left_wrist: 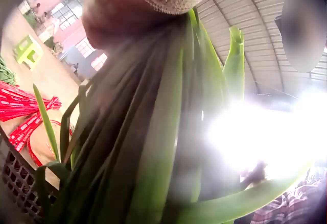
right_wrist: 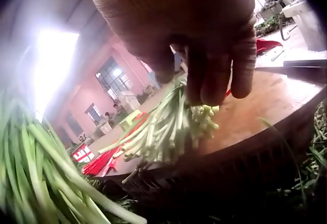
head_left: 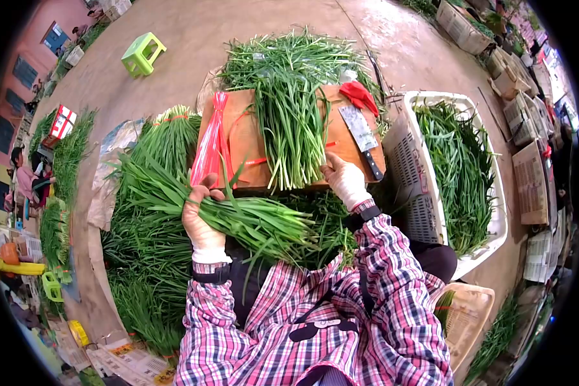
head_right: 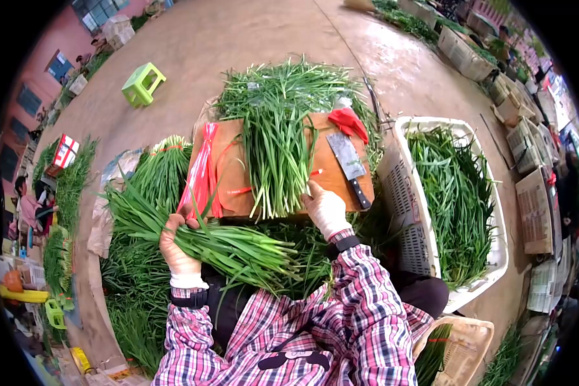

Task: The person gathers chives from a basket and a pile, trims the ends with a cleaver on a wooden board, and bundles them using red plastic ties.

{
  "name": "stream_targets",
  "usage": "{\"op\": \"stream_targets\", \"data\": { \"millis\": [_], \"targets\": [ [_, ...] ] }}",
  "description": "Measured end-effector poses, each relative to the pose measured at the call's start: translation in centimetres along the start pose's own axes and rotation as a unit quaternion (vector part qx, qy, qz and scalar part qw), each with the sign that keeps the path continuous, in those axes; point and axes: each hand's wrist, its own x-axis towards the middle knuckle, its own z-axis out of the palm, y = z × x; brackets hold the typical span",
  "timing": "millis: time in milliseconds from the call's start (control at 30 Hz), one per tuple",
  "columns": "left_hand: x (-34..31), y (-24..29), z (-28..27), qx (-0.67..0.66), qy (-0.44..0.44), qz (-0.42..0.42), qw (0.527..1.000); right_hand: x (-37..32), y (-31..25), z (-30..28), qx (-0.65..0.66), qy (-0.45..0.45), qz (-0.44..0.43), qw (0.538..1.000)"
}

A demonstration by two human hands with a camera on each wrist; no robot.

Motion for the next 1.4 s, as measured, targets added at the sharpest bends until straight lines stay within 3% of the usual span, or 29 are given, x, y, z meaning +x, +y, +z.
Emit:
{"op": "stream_targets", "data": {
  "millis": [33,67,100,200,233,300,400,533,633,700,767,833,900,967,1000,1033,1100,1133,1167,1200,1233,1300,1333,1367,1400],
  "targets": [
    [-0.1,0.2,0.5,0.003,0.005,0.004,1.0,-1.0,-1.5,-1.7,-0.054,-0.009,0.001,0.998],
    [-0.6,0.5,1.4,0.009,0.011,0.007,1.0,-1.7,-1.2,-2.3,-0.013,0.018,-0.03,0.999],
    [-0.9,0.6,2.0,0.016,0.017,0.01,1.0,-2.4,-2.4,-4.2,0.016,-0.021,0.021,0.999],
    [-1.4,-0.2,3.9,0.08,0.055,0.058,0.994,-5.4,-4.5,-8.6,0.15,-0.068,0.005,0.986],
    [-2.0,-0.1,4.9,0.082,0.055,0.057,0.993,-7.0,-4.6,-9.1,0.165,-0.052,-0.092,0.981],
    [-2.5,-0.9,6.0,0.099,0.036,0.06,0.993,-9.7,-6.0,-10.6,0.102,-0.107,-0.17,0.974],
    [-3.5,-2.3,8.1,0.144,0.035,0.087,0.985,-13.4,-6.6,-8.8,0.119,-0.117,-0.217,0.962],
    [-4.8,-5.0,10.0,0.156,-0.024,0.108,0.982,-14.8,-9.7,-8.1,0.132,-0.051,-0.168,0.976],
    [-6.9,-6.7,12.6,0.211,-0.073,0.105,0.969,-14.0,-10.8,-7.5,0.196,0.059,-0.135,0.969],
    [-7.2,-8.5,14.0,0.215,-0.14,0.143,0.956,-12.9,-10.5,-6.2,0.205,0.175,-0.161,0.95],
    [-8.5,-9.1,16.0,0.275,-0.202,0.139,0.93,-12.1,-10.6,-7.0,0.267,0.205,-0.101,0.936],
    [-10.5,-8.7,18.4,0.324,-0.248,0.094,0.908,-10.9,-9.7,-8.1,0.378,0.136,-0.005,0.916],
    [-11.9,-8.3,20.4,0.322,-0.297,0.003,0.899,-10.3,-8.4,-11.0,0.496,0.014,0.01,0.868],
    [-10.0,-9.1,20.2,0.384,-0.438,0.116,0.804,-9.7,-7.0,-13.0,0.532,-0.004,-0.067,0.844],
    [-9.2,-7.5,20.7,0.57,-0.444,0.259,0.641,-9.3,-6.4,-13.6,0.547,-0.011,-0.097,0.832],
    [-8.6,-7.4,20.6,0.567,-0.453,0.335,0.6,-10.1,-7.3,-15.8,0.609,0.022,-0.147,0.779],
    [-7.6,-5.5,21.3,0.66,-0.464,0.398,0.437,-9.5,-5.7,-16.7,0.6,-0.029,-0.163,0.783],
    [-6.7,-5.0,21.7,0.666,-0.469,0.356,0.459,-8.9,-5.8,-17.6,0.574,-0.1,-0.159,0.797],
    [-7.0,-4.1,21.7,0.65,-0.483,0.322,0.491,-9.5,-5.8,-18.7,0.586,-0.105,-0.144,0.79],
    [-7.1,-3.7,22.3,0.623,-0.514,0.235,0.541,-9.4,-5.9,-19.0,0.604,-0.136,-0.152,0.771],
    [-6.8,-3.4,22.4,0.612,-0.531,0.173,0.559,-9.2,-6.1,-19.1,0.62,-0.169,-0.159,0.75],
    [-6.3,-2.9,22.5,0.59,-0.547,0.049,0.592,-9.1,-6.9,-19.3,0.601,-0.222,-0.131,0.756],
    [-4.9,-3.5,21.4,0.519,-0.571,0.007,0.636,-9.0,-7.4,-19.3,0.591,-0.249,-0.117,0.758],
    [-4.4,-3.6,21.1,0.511,-0.566,-0.012,0.647,-8.7,-7.7,-19.3,0.548,-0.271,-0.104,0.784],
    [-4.9,-3.6,21.6,0.502,-0.56,-0.032,0.658,-8.6,-7.9,-18.9,0.565,-0.281,-0.102,0.769]
  ]
}}
